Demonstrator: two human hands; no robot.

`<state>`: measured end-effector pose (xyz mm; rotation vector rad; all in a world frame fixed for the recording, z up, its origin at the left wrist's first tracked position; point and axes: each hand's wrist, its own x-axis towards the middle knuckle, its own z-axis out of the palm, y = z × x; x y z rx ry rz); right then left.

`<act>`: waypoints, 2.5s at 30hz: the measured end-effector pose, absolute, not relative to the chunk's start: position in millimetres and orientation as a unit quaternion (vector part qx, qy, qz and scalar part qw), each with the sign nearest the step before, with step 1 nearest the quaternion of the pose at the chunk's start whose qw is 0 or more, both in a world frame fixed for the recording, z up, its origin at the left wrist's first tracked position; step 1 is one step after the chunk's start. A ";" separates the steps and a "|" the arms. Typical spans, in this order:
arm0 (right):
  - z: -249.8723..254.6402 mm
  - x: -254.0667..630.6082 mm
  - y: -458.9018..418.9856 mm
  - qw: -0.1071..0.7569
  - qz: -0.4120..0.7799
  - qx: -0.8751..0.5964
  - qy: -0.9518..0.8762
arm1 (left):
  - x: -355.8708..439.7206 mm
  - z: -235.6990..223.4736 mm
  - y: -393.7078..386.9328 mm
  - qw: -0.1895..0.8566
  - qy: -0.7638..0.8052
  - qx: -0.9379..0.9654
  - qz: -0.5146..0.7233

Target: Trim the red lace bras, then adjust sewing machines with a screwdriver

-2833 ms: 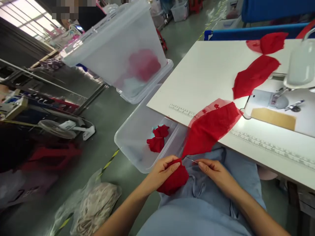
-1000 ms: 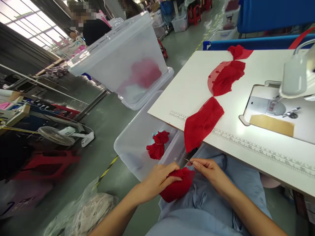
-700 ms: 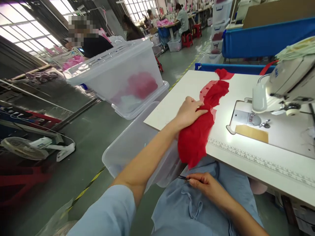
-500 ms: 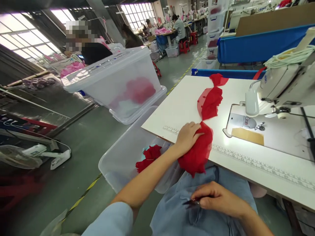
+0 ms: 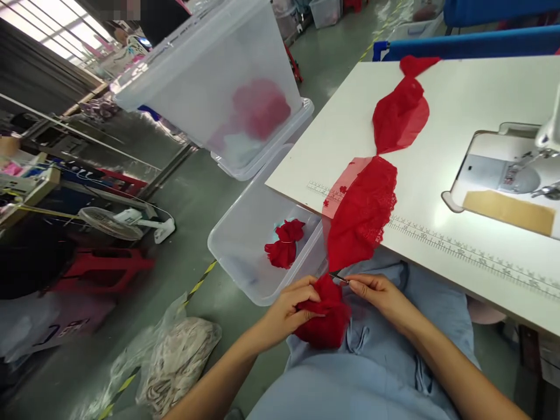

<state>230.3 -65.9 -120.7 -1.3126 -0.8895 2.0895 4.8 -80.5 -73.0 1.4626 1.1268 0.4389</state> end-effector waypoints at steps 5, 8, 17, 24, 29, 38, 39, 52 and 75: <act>-117.1 222.4 -61.4 0.270 0.784 -0.433 -0.352 | 7.2 -76.3 -84.9 0.584 0.480 0.624 0.200; -122.2 224.2 -62.5 0.288 0.760 -0.459 -0.359 | 6.0 -68.5 -81.2 0.583 0.468 0.643 0.165; -141.9 240.7 -78.1 0.243 0.747 -0.430 -0.445 | 99.0 -5.2 81.3 0.323 0.368 0.824 0.284; -103.3 262.8 -84.0 0.258 0.727 -0.378 -0.511 | 140.1 -59.2 140.6 0.097 0.626 0.768 0.090; -79.7 284.7 -72.7 0.305 0.761 -0.263 -0.508 | 89.6 -51.2 57.9 0.177 0.537 0.824 0.048; -114.9 246.1 -72.4 0.253 0.765 -0.492 -0.329 | -1.7 -77.4 -72.1 0.362 0.516 0.775 0.046; -117.9 241.8 -73.1 0.242 0.774 -0.486 -0.326 | -3.2 -80.0 -77.5 0.357 0.524 0.771 0.051; -126.5 229.5 -70.2 0.215 0.801 -0.439 -0.345 | -5.7 -86.4 -100.0 0.214 0.501 0.830 0.119; -106.1 255.6 -77.0 0.240 0.717 -0.385 -0.529 | 121.5 -32.2 112.5 0.175 0.546 0.819 0.039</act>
